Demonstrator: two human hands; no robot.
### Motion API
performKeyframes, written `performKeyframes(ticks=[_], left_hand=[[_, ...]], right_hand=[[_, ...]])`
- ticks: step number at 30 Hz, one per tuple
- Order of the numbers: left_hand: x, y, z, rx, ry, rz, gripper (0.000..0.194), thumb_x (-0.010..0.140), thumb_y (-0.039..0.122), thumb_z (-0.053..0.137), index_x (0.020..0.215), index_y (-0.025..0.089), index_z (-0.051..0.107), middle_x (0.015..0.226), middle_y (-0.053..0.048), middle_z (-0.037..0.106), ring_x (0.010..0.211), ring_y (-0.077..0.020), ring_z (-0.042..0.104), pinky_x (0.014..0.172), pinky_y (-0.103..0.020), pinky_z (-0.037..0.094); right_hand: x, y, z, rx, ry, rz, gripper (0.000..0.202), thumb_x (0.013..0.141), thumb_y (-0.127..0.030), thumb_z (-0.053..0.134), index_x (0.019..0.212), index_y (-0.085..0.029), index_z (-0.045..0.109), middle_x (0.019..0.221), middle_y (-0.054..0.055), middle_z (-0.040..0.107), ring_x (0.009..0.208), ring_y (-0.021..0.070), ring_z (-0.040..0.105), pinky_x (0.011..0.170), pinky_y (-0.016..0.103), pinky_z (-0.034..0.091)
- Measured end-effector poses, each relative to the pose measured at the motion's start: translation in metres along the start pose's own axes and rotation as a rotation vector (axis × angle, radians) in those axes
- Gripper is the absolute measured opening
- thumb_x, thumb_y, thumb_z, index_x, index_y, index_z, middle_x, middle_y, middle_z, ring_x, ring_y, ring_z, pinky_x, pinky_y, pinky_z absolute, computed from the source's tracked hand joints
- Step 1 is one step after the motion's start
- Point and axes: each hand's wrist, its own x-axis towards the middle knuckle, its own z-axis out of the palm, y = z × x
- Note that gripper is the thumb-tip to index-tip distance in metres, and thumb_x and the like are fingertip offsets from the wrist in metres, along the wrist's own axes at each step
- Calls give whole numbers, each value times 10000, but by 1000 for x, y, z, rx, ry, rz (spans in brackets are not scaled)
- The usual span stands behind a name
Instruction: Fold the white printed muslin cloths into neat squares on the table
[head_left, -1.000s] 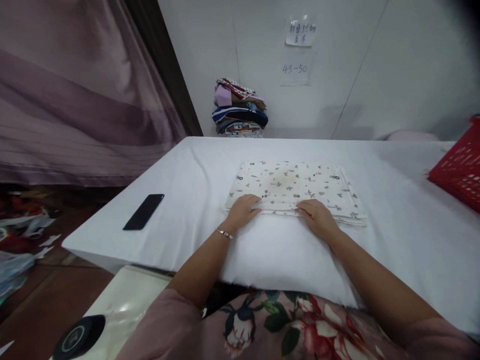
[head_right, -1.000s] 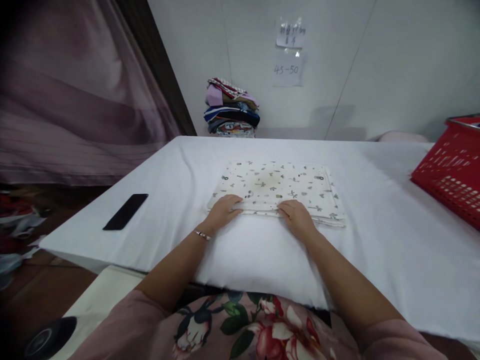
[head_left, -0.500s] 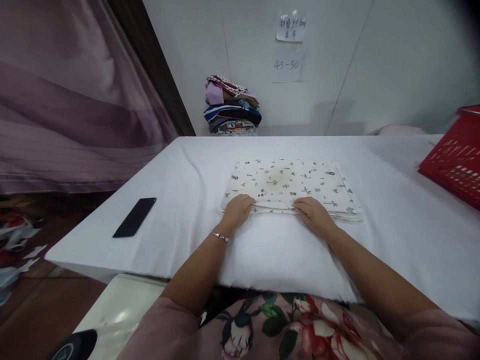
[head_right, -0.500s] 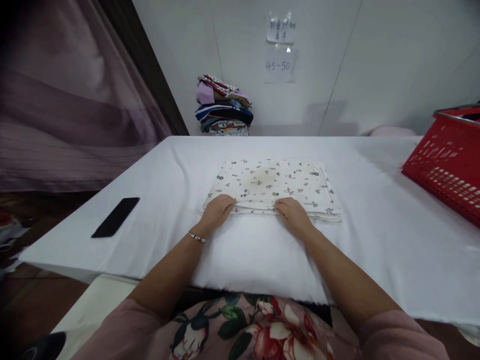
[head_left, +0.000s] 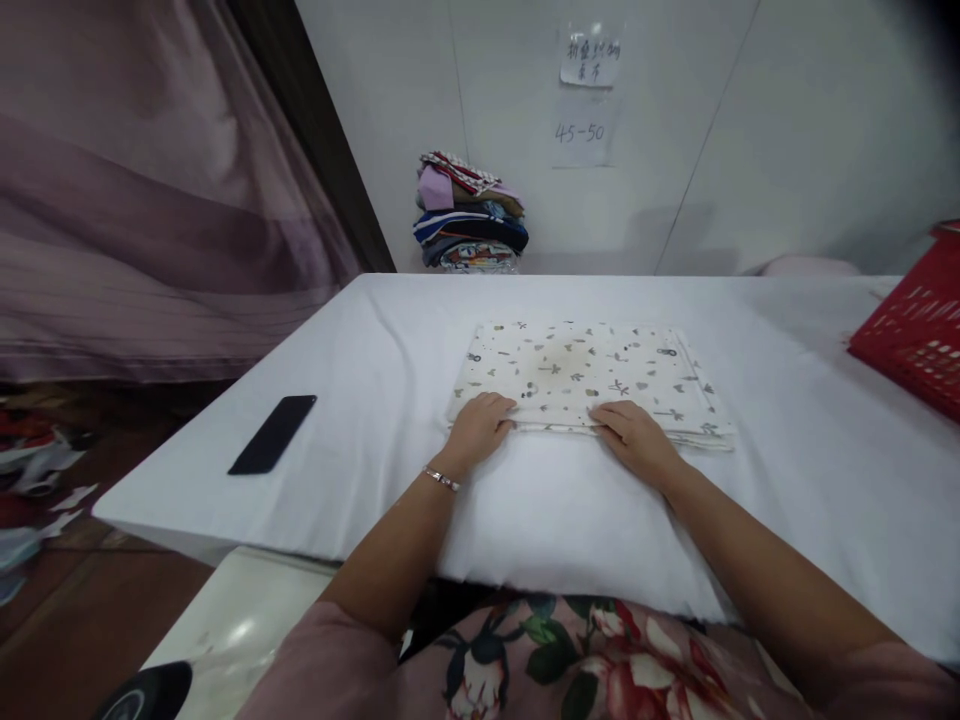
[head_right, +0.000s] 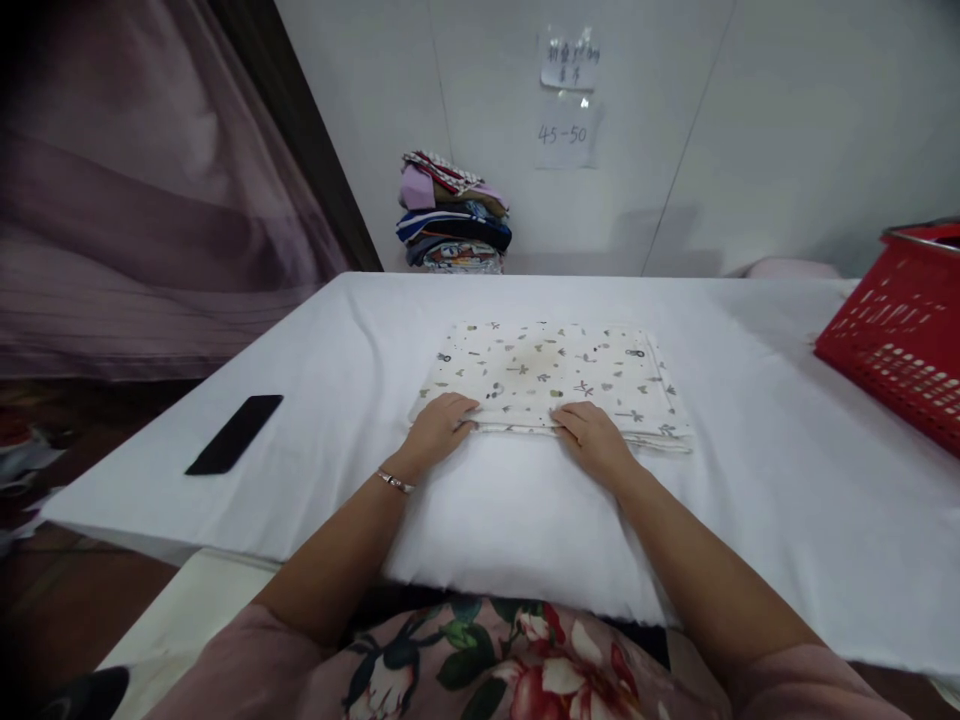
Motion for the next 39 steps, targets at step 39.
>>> performKeyframes(ticks=[39], left_hand=[[1,-3,-16,121,47,-249,330,893,346,416,615,199,519,752,-33,591,793,-189,546,703,-293,392]], right_hand=[[-48,50,-48,-213,179,484,385,915,-360,384,587,-209,517,637,34,580,644,186,527,610,308,400]])
